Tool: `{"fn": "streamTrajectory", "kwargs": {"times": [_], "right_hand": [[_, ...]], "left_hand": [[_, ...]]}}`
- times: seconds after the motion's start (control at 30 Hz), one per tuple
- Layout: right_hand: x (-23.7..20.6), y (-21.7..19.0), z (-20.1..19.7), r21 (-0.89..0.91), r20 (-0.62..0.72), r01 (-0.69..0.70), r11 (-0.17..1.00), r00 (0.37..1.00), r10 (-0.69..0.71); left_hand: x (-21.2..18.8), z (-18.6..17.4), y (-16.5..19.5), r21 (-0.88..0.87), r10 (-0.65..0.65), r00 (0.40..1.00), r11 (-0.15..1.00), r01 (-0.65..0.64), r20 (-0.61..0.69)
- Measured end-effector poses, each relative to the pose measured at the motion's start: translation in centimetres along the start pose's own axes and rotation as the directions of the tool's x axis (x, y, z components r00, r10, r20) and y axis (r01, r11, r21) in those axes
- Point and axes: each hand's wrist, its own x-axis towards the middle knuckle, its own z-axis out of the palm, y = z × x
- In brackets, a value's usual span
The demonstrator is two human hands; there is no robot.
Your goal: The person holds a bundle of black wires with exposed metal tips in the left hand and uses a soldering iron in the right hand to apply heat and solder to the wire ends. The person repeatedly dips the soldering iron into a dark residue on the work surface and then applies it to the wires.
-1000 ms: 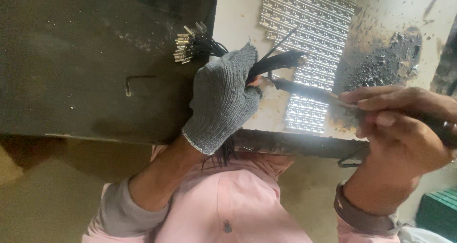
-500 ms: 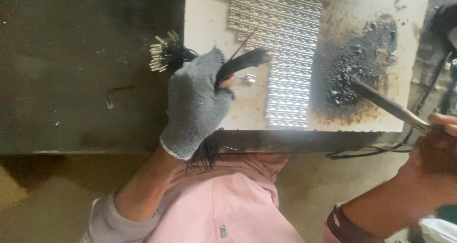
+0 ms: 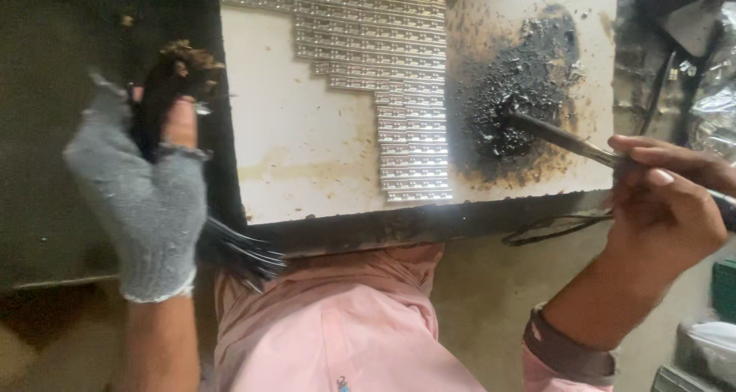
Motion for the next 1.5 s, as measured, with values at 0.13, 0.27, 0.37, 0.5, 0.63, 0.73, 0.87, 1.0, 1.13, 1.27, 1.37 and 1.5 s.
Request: {"fn": "streamTrajectory", "kwargs": {"times": [0.13, 0.27, 0.37, 0.5, 0.63, 0.73, 0.87, 1.0, 1.13, 1.27, 1.37, 1.5], "right_hand": [[0.0, 0.5, -0.1, -0.001, 0.025, 0.006, 1.000, 1.000, -0.005], [-0.6, 0.6, 2.2, 0.007, 0.045, 0.072, 0.997, 0.996, -0.072], [-0.8, 0.4, 6.6, 0.018, 0.085, 0.142, 0.990, 0.986, -0.143], [0.4, 0.0, 13.4, -0.012, 0.190, 0.296, 0.955, 0.938, -0.289], [2.8, -0.7, 17.9, -0.174, 0.487, 0.644, 0.745, 0.714, -0.503], [3.8, -0.9, 20.2, -0.143, 0.562, 0.674, 0.725, 0.658, -0.501], [5.6, -0.7, 22.2, -0.055, 0.634, 0.685, 0.727, 0.586, -0.504], [6.7, -0.5, 23.2, -0.018, 0.671, 0.648, 0.762, 0.573, -0.471], [5.9, -1.0, 23.8, -0.040, 0.603, 0.473, 0.880, 0.714, -0.356], [5.8, -1.8, 24.3, -0.070, 0.600, 0.397, 0.915, 0.749, -0.279], [6.7, -2.0, 24.6, -0.114, 0.701, 0.620, 0.776, 0.603, -0.380], [7.2, -2.6, 24.2, -0.145, 0.663, 0.328, 0.933, 0.733, -0.154]], "left_hand": [[-0.5, 3.1, 1.6, -0.475, -0.293, 0.941, 0.812, 0.340, 0.172], [1.2, 5.2, 1.0, -0.424, -0.143, 0.983, 0.888, 0.178, 0.112], [2.5, 5.9, 0.4, -0.386, -0.043, 0.995, 0.920, 0.073, 0.084], [3.8, 6.5, 0.2, -0.218, -0.007, 0.998, 0.976, 0.021, 0.065], [4.4, 6.7, 0.4, -0.068, -0.019, 0.999, 0.997, 0.020, 0.027], [4.4, 6.4, 0.4, -0.088, -0.012, 1.000, 0.996, 0.011, -0.014], [4.4, 6.5, -0.1, -0.048, 0.000, 1.000, 0.999, -0.001, -0.015], [4.4, 7.2, -0.9, -0.020, -0.017, 1.000, 1.000, 0.017, 0.012], [4.3, 7.4, -1.4, 0.018, -0.035, 0.999, 0.999, 0.034, 0.041], [4.2, 7.3, -1.5, -0.018, -0.025, 0.998, 0.999, 0.026, 0.052], [4.2, 7.3, -1.4, -0.025, -0.022, 0.998, 0.999, 0.023, 0.062], [4.4, 6.9, -0.8, -0.031, -0.010, 0.998, 0.999, 0.012, 0.061]]}}
